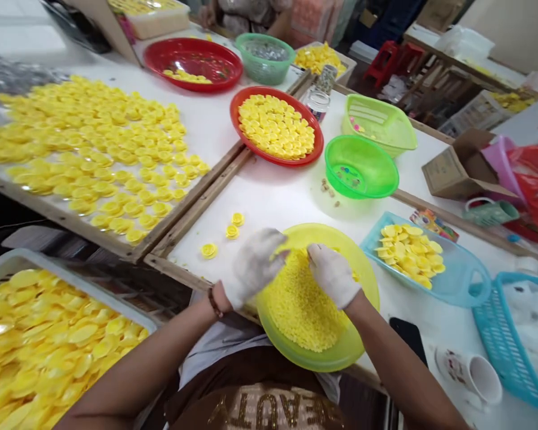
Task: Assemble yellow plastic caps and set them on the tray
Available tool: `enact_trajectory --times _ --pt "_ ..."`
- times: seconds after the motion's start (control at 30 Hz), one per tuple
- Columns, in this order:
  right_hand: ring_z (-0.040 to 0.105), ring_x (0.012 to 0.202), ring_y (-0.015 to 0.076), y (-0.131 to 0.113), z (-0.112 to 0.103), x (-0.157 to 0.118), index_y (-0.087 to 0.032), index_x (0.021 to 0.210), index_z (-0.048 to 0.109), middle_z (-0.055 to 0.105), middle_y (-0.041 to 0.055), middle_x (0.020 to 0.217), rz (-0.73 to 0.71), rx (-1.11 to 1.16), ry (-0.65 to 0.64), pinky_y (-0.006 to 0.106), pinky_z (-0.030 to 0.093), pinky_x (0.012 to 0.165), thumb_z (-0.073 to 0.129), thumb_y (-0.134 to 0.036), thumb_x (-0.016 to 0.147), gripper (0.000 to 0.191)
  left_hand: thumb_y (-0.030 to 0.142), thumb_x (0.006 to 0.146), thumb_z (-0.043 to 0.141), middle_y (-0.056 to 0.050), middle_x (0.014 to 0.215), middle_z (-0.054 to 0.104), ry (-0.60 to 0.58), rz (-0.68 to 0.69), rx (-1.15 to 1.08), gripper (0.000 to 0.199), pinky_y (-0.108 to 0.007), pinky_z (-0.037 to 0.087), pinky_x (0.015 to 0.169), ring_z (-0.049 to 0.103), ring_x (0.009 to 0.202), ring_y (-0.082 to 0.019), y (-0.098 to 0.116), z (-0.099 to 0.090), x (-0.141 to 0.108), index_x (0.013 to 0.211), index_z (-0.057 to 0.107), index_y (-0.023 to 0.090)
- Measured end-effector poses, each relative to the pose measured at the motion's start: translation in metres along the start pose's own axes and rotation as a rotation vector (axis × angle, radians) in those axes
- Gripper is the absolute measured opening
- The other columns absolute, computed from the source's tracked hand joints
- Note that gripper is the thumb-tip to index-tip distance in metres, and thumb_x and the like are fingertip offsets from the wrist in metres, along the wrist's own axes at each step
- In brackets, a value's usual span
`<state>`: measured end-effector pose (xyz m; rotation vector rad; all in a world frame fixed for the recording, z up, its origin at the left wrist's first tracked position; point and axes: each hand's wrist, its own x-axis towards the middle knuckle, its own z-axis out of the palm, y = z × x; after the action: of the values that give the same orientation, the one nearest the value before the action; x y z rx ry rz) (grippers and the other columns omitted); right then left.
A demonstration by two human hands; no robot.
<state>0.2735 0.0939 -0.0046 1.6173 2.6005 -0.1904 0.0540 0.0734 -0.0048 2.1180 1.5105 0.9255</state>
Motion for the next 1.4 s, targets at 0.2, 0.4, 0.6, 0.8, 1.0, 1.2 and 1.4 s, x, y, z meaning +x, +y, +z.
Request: enact_trajectory --times 0.2,0.4,0.6,0.8,1.0,1.2,1.4 --pt "0.066 0.084 0.0226 -0.001 -0.005 -0.049 -0.025 0.090 0.061 0.068 0.0071 0.088 -0.165 0.369 0.219 0.038 0.055 0.078 0.044 -0.018 0.097 0.020 0.032 0.095 0.058 -0.008 0.103 0.071 -0.198 -0.036 -0.392 0.027 -0.034 0.059 0.084 0.068 0.092 -0.021 0.041 0.031 -0.010 0.114 0.065 0.015" --pt "0.067 0.084 0.0255 0.005 0.002 -0.068 -0.029 0.094 0.062 0.070 0.0069 0.090 -0.095 0.503 0.182 0.044 0.057 0.079 0.045 -0.020 0.096 0.019 0.014 0.090 0.052 -0.005 0.093 0.073 -0.306 -0.060 -0.467 0.020 -0.029 0.058 0.080 0.068 0.085 -0.018 0.040 0.032 -0.007 0.096 0.070 0.020" --pt "0.065 0.090 0.0228 0.034 -0.014 -0.080 -0.023 0.102 0.066 0.070 0.0075 0.096 0.144 0.430 0.203 0.039 0.054 0.083 0.045 -0.027 0.097 0.021 0.018 0.094 0.049 -0.009 0.102 0.068 -0.270 -0.116 -0.290 0.019 -0.038 0.055 0.092 0.065 0.097 -0.022 0.035 0.043 -0.008 0.103 0.065 0.017" --pt "0.064 0.091 0.0185 0.039 -0.021 -0.104 -0.021 0.100 0.062 0.069 0.0053 0.099 0.156 0.436 0.023 0.033 0.051 0.086 0.047 -0.024 0.099 0.015 0.026 0.089 0.059 -0.013 0.104 0.065 -0.611 0.120 0.107 0.021 -0.041 0.055 0.082 0.064 0.091 -0.027 0.059 0.064 0.007 0.104 0.065 0.013" --pt "0.061 0.091 0.0207 0.016 -0.011 -0.091 -0.017 0.103 0.061 0.065 0.0089 0.101 0.134 0.209 -0.230 0.034 0.049 0.083 0.048 -0.018 0.096 0.015 0.015 0.082 0.055 -0.012 0.101 0.064 -0.668 0.105 0.130 0.021 -0.040 0.054 0.082 0.065 0.091 -0.027 0.058 0.060 0.005 0.102 0.064 0.014" --pt "0.058 0.078 0.0198 -0.020 -0.002 -0.067 -0.018 0.112 0.059 0.064 0.0087 0.101 0.061 0.303 -0.397 0.035 0.049 0.075 0.057 -0.027 0.092 0.022 0.011 0.084 0.055 -0.011 0.118 0.061 -0.360 -0.024 -0.252 0.044 -0.038 0.051 0.102 0.060 0.109 -0.023 0.033 0.037 -0.010 0.127 0.058 0.013" --pt "0.061 0.088 0.0170 -0.009 -0.001 -0.080 -0.020 0.104 0.061 0.067 0.0037 0.099 -0.079 0.472 -0.364 0.031 0.049 0.082 0.053 -0.017 0.092 0.015 0.015 0.083 0.061 -0.007 0.113 0.063 -0.290 -0.038 -0.483 0.024 -0.035 0.052 0.097 0.061 0.106 -0.021 0.034 0.040 -0.012 0.107 0.065 0.016"
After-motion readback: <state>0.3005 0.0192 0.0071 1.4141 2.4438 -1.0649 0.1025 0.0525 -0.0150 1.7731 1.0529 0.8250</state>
